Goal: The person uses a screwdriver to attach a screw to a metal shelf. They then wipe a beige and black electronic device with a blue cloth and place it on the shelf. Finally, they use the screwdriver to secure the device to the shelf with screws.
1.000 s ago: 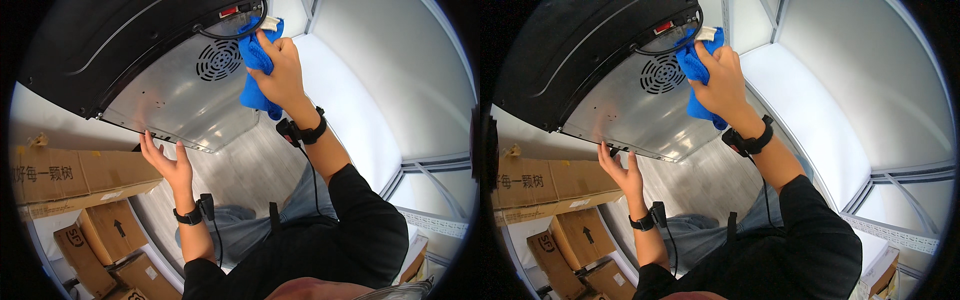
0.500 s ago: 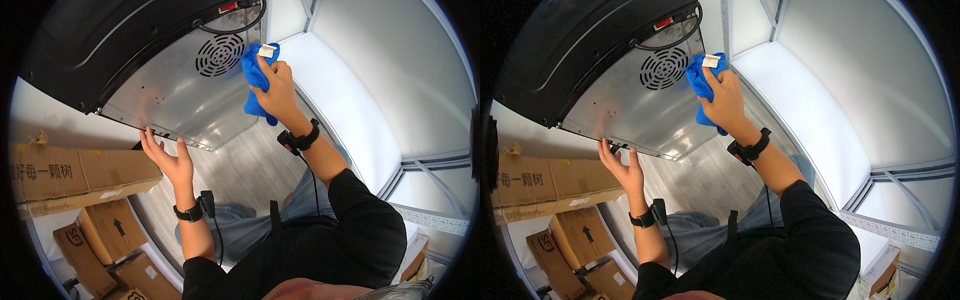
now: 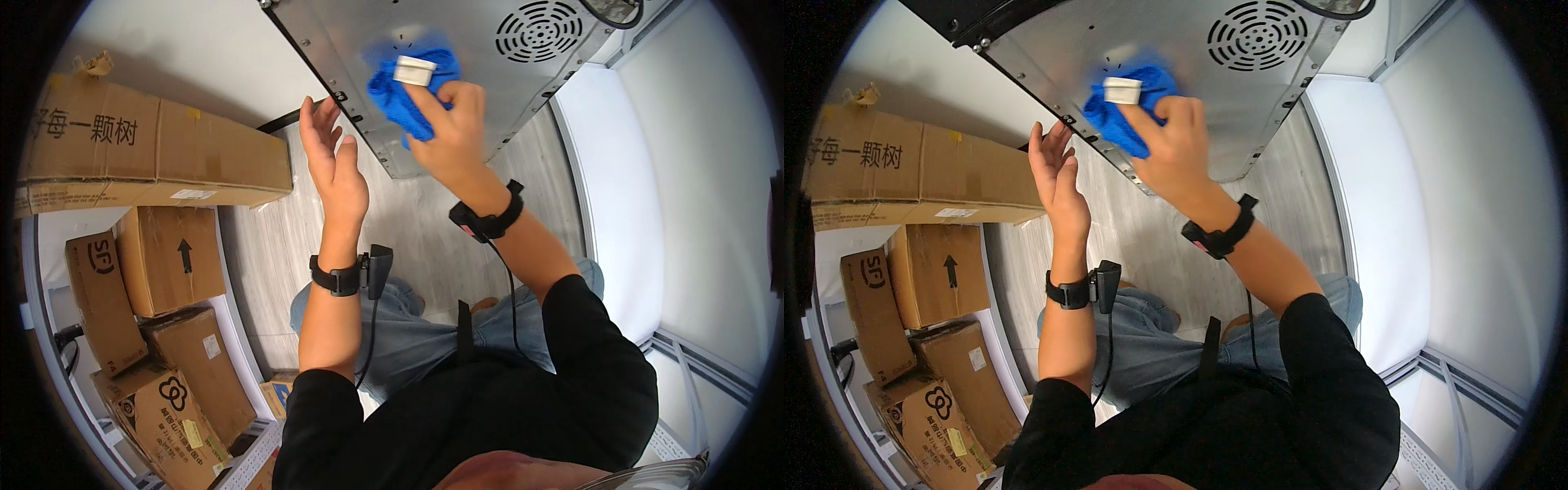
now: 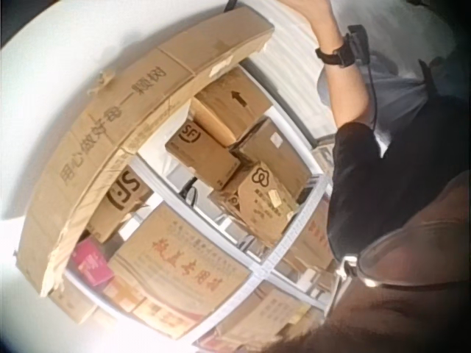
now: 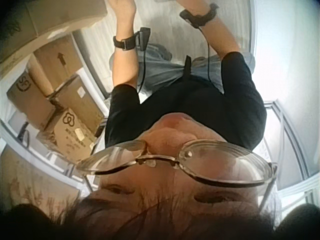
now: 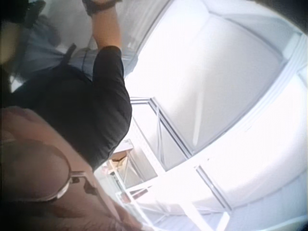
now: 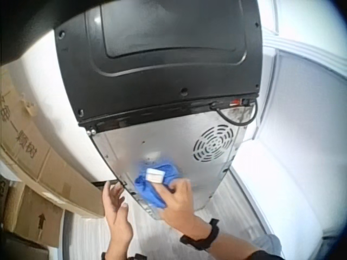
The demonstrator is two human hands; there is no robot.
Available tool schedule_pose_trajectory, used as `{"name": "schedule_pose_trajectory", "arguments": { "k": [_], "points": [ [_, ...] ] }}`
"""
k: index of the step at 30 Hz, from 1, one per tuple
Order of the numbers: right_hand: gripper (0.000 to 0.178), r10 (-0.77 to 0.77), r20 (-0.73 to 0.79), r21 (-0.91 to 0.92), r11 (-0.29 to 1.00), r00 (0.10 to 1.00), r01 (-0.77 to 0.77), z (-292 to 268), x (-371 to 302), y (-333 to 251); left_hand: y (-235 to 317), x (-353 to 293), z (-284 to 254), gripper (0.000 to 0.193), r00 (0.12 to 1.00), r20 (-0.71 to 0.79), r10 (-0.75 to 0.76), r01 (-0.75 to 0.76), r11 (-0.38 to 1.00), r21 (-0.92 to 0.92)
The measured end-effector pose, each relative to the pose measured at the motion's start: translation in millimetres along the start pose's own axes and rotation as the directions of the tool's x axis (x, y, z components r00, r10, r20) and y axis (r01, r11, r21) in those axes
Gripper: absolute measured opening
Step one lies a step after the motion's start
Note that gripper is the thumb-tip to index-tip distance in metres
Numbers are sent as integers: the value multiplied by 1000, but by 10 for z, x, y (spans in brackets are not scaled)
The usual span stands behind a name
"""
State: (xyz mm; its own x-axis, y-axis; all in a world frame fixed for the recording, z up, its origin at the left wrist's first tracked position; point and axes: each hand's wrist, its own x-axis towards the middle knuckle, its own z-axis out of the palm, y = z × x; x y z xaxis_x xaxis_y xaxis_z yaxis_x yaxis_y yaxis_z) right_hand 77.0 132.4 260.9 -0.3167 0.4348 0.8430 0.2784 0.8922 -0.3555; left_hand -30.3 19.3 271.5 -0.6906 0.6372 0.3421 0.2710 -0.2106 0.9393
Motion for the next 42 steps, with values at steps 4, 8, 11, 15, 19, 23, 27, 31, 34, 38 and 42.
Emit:
{"name": "schedule_pose_trajectory", "arguments": {
  "k": [4,8,11,15,19,23,27,31,34,38,42],
  "points": [
    [55,-70,83,23,997,994,69,174,128,-279,0,4,10,69,1000,-20,-12,12,999,-43],
    [58,-50,223,6,999,973,50,326,-171,-222,100,44,-35,68,995,-9,-97,94,978,-185],
    [59,-26,260,5,1000,965,26,390,-345,-146,51,63,-42,65,994,-11,-108,104,979,-173],
    [59,-15,209,53,999,978,4,375,-302,-195,-86,37,-47,63,1000,13,-12,12,1000,9],
    [53,-25,214,51,999,977,14,437,-425,-83,-87,49,23,60,999,-34,-22,26,995,93],
    [51,53,165,74,995,985,-66,294,-424,10,-104,32,18,46,993,-85,-79,95,975,202],
    [56,120,28,3,993,992,-120,-20,-441,348,-180,9,-14,28,973,-18,-229,225,938,263],
    [58,217,-97,-153,961,971,-230,-386,-394,684,-126,-4,76,29,978,32,-207,187,930,317],
    [62,290,-199,-125,940,936,-317,-382,-336,679,-195,-15,87,33,981,110,-160,130,961,243],
    [59,141,-103,-119,981,985,-153,-206,-204,342,-98,-48,212,41,988,155,-17,-25,963,268],
    [53,85,-79,-77,993,993,-91,-338,-113,324,-68,-59,254,52,983,180,28,-79,956,282]
  ]
}}
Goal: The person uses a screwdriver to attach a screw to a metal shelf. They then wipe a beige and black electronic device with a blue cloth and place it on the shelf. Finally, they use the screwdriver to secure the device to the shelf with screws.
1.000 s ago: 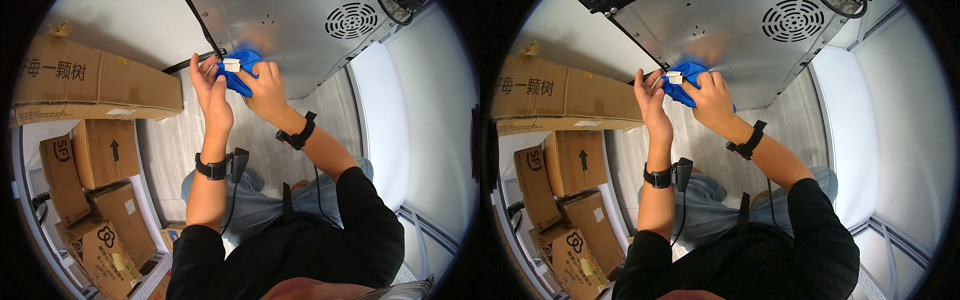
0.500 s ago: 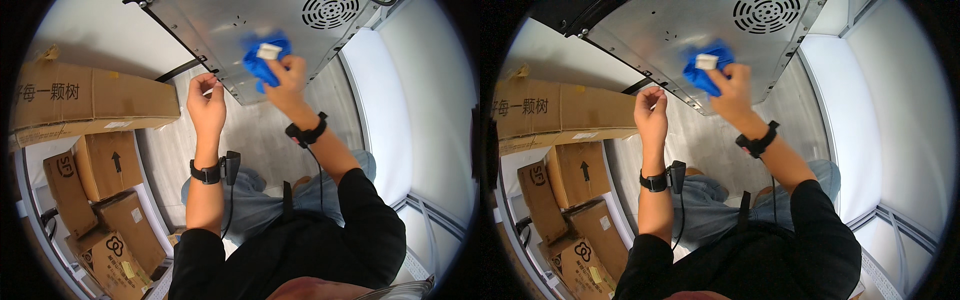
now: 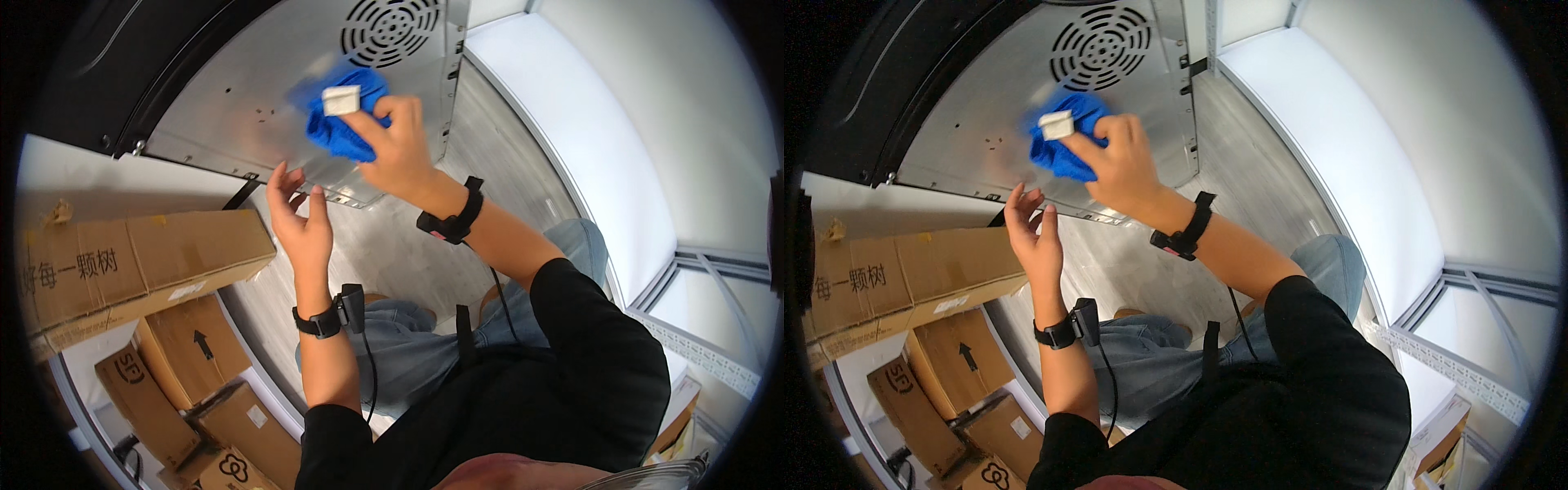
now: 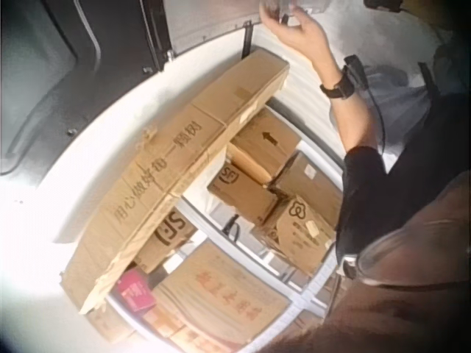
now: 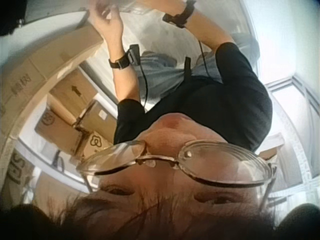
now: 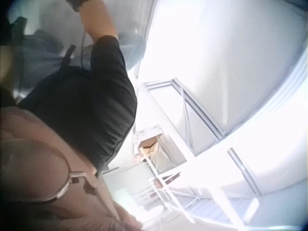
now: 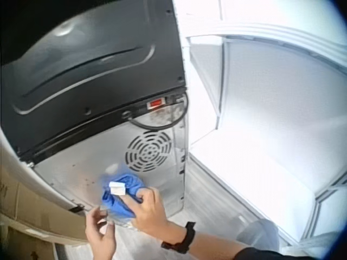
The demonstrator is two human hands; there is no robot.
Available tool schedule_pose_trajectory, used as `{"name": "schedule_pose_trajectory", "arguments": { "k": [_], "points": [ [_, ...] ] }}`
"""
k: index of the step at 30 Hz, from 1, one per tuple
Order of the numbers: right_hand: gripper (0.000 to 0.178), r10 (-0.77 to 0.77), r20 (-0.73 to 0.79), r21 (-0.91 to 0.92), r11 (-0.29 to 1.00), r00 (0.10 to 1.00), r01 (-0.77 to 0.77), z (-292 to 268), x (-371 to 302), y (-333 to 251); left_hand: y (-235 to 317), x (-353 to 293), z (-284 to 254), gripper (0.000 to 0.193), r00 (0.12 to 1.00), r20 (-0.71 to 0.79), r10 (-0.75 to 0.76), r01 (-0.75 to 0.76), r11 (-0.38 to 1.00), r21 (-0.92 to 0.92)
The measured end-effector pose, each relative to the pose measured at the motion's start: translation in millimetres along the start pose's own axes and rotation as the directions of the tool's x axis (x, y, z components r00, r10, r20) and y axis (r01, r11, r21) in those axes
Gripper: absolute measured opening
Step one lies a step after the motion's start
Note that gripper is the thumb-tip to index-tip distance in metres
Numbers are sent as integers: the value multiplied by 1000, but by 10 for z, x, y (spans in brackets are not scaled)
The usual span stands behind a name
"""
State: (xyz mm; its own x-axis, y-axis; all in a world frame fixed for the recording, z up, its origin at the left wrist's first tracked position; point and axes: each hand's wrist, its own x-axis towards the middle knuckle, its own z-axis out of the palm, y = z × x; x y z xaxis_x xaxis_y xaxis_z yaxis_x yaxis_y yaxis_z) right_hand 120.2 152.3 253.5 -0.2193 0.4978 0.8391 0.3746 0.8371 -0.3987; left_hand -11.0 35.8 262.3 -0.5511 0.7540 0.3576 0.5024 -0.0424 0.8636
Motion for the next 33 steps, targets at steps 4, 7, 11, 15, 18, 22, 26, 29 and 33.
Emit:
{"name": "schedule_pose_trajectory", "arguments": {
  "k": [4,7,11,15,18,22,26,29,33],
  "points": [
    [60,169,-93,-98,979,981,-178,-386,-4,512,-82,-35,3,53,1000,25,-19,18,998,56],
    [62,151,-154,-179,968,976,-178,-598,95,758,-118,-58,-5,56,999,8,-39,38,998,40],
    [64,145,-143,-212,962,979,-173,-628,20,824,-95,-60,47,56,999,-5,-45,45,998,-34],
    [64,239,-98,-208,944,966,-255,-505,-320,927,-81,-34,80,54,998,-18,-64,62,996,-65],
    [61,224,-121,-168,956,967,-243,-471,-378,991,-91,-15,69,47,995,-65,-80,74,994,-80],
    [60,184,-248,-162,960,951,-228,-445,-212,1027,-217,-43,-30,28,981,-153,-117,91,982,-166],
    [57,256,-172,-97,957,951,-275,-99,-468,902,-221,35,-82,18,949,-214,-231,176,953,-248],
    [58,112,46,24,993,993,-113,386,-700,537,-156,23,-135,15,917,-254,-306,226,927,-300],
    [50,36,133,215,975,990,-64,1047,-868,-50,-244,-176,-242,19,919,-263,-294,235,944,-233]
  ]
}}
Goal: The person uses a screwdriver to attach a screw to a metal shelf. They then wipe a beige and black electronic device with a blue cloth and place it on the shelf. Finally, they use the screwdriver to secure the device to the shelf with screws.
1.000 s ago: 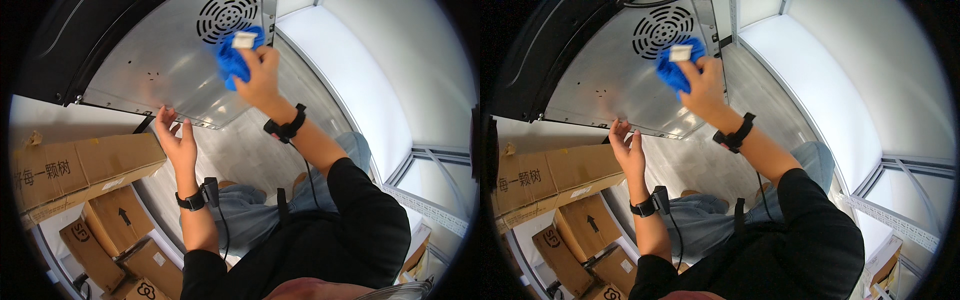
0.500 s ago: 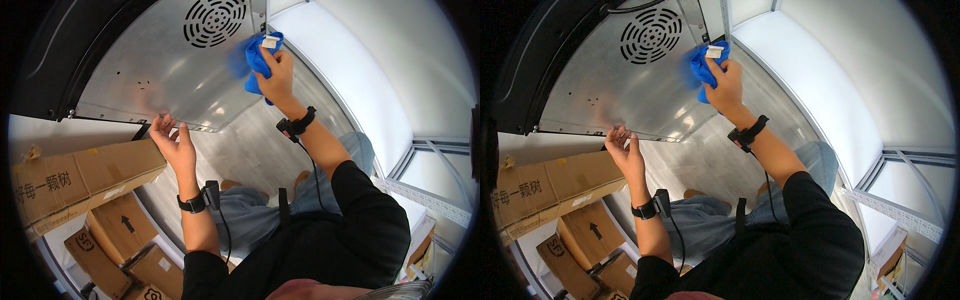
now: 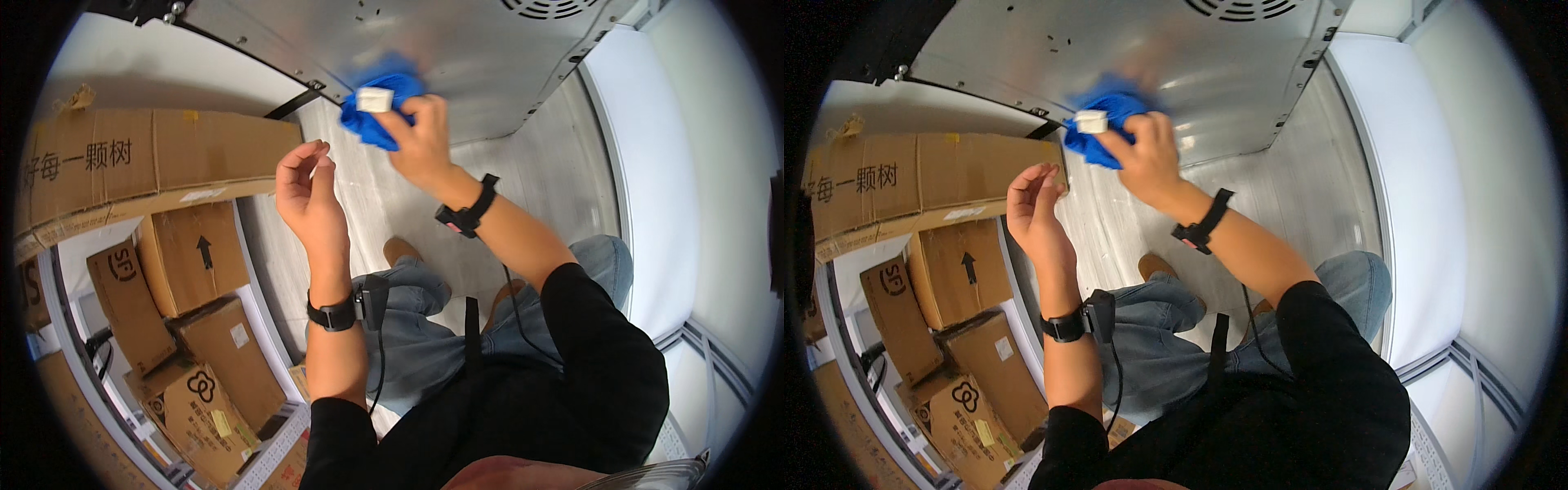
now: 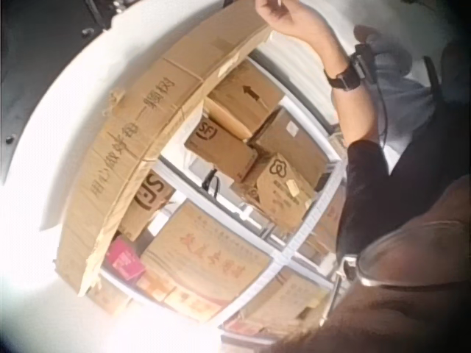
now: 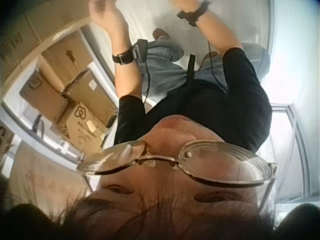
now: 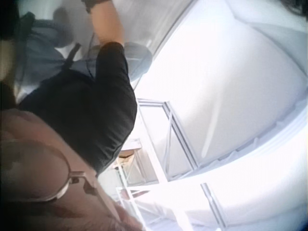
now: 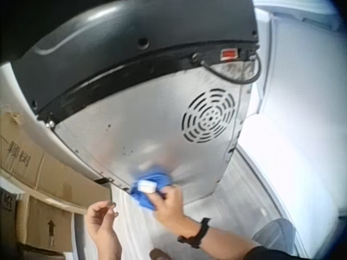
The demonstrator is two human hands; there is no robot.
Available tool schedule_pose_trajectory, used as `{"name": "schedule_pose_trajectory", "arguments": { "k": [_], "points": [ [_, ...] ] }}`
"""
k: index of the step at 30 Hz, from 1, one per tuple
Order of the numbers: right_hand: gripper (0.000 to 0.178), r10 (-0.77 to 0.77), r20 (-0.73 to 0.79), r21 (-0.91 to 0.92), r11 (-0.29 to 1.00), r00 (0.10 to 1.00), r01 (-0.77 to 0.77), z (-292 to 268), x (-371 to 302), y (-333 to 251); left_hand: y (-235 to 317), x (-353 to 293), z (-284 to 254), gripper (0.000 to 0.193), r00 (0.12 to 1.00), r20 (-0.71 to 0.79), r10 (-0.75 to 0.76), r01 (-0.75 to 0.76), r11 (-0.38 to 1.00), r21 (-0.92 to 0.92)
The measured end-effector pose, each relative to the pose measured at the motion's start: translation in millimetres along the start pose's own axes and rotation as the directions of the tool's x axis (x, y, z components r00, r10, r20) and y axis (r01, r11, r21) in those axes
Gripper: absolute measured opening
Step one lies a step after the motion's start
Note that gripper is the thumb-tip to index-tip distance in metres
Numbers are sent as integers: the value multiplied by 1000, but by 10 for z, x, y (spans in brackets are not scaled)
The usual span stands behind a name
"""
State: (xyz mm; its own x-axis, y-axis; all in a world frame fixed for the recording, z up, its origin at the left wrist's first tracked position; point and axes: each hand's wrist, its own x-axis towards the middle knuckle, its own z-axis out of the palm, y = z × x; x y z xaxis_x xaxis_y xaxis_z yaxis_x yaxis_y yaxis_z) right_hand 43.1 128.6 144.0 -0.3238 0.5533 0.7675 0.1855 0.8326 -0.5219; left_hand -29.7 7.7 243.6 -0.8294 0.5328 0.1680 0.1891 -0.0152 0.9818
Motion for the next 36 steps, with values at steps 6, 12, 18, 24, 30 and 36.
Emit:
{"name": "schedule_pose_trajectory", "arguments": {
  "k": [6,12,18,24,30,36],
  "points": [
    [49,-26,58,91,996,998,21,306,-100,-116,-291,-160,-319,23,997,-24,79,-75,989,131],
    [60,160,-39,10,987,986,-160,-391,-152,576,-517,-168,-231,28,982,30,-187,182,977,115],
    [68,242,-264,-252,917,934,-309,-1117,-127,1222,-620,97,49,46,955,229,-188,165,979,116],
    [67,204,-243,-304,912,948,-274,-856,-300,1108,-795,431,64,35,966,252,-55,-40,933,358],
    [64,320,-120,-116,936,940,-333,15,-620,464,-1006,534,-16,30,956,295,-4,-104,932,348],
    [61,258,121,-82,965,959,-249,490,-814,103,-860,703,18,35,904,423,-64,-100,929,356]
  ]
}}
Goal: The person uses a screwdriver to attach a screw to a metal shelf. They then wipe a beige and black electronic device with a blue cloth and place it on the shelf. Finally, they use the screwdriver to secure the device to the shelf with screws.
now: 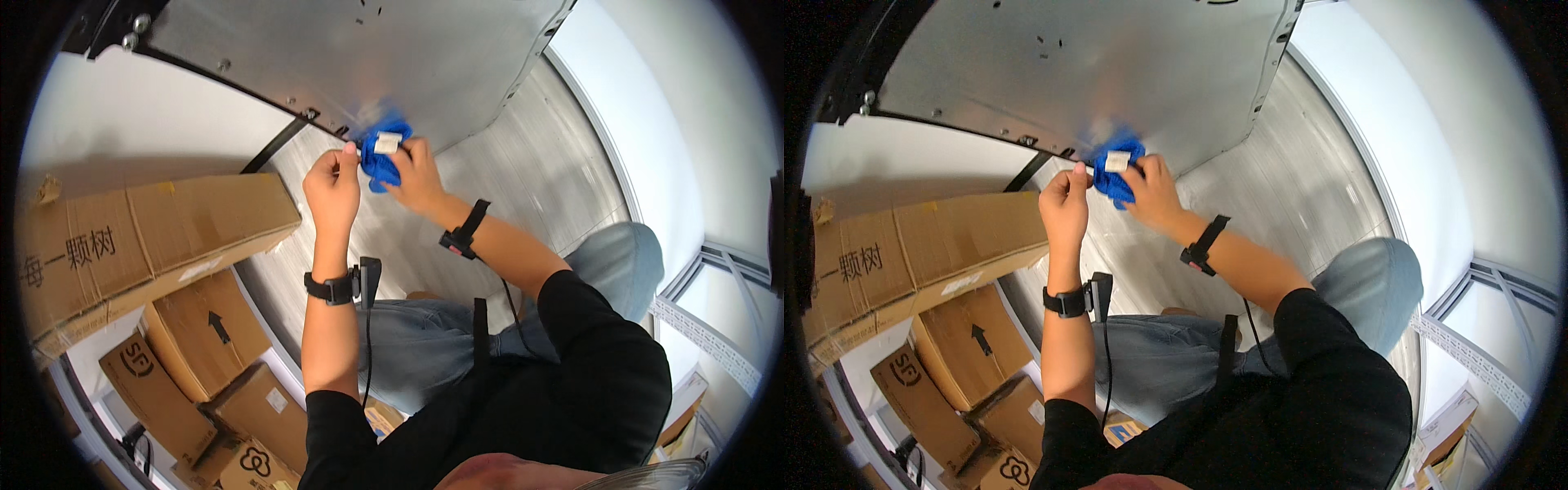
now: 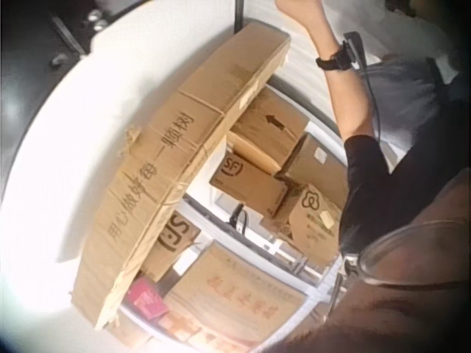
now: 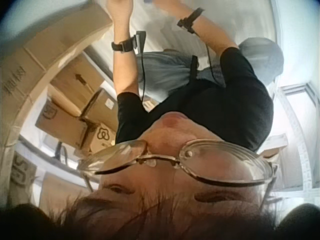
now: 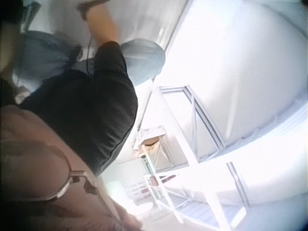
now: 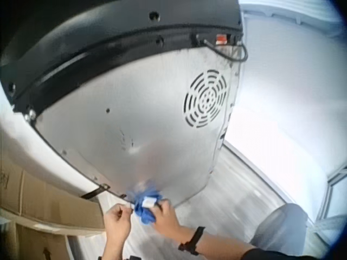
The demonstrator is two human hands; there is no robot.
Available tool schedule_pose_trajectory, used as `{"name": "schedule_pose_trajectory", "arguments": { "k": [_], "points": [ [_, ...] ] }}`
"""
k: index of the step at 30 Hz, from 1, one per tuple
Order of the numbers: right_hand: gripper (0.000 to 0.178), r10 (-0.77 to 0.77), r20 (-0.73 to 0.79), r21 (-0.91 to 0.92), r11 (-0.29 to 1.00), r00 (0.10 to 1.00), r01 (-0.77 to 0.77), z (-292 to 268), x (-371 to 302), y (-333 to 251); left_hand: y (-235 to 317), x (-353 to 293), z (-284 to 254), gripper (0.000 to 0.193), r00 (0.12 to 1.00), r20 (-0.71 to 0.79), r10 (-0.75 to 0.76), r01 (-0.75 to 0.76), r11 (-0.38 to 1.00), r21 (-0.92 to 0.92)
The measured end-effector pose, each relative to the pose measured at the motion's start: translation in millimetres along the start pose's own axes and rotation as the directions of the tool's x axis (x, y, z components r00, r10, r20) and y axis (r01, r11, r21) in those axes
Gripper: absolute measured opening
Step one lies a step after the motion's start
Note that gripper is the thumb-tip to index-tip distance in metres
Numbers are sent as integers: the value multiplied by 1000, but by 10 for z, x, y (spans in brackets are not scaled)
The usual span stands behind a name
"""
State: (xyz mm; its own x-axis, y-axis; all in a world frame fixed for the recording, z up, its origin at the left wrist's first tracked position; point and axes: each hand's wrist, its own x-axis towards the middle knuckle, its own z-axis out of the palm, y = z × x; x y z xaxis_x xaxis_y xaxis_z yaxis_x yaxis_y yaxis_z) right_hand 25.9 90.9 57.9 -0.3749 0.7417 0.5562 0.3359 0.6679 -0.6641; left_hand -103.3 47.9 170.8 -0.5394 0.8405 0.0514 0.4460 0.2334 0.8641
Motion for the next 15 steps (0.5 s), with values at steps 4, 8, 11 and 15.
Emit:
{"name": "schedule_pose_trajectory", "arguments": {
  "k": [4,8,11,15],
  "points": [
    [46,-121,-53,-30,992,991,120,21,-3,80,-17,22,45,35,996,3,94,-94,995,-28],
    [46,-29,-54,10,1000,998,30,-162,-40,306,-92,21,112,35,1000,12,28,-27,996,-80],
    [52,26,-154,-4,1000,988,-27,-470,-28,680,-35,24,113,34,1000,7,2,-2,998,-60],
    [56,68,-294,-54,995,953,-88,-905,73,1060,133,9,66,34,991,83,-106,109,993,-35]
  ]
}}
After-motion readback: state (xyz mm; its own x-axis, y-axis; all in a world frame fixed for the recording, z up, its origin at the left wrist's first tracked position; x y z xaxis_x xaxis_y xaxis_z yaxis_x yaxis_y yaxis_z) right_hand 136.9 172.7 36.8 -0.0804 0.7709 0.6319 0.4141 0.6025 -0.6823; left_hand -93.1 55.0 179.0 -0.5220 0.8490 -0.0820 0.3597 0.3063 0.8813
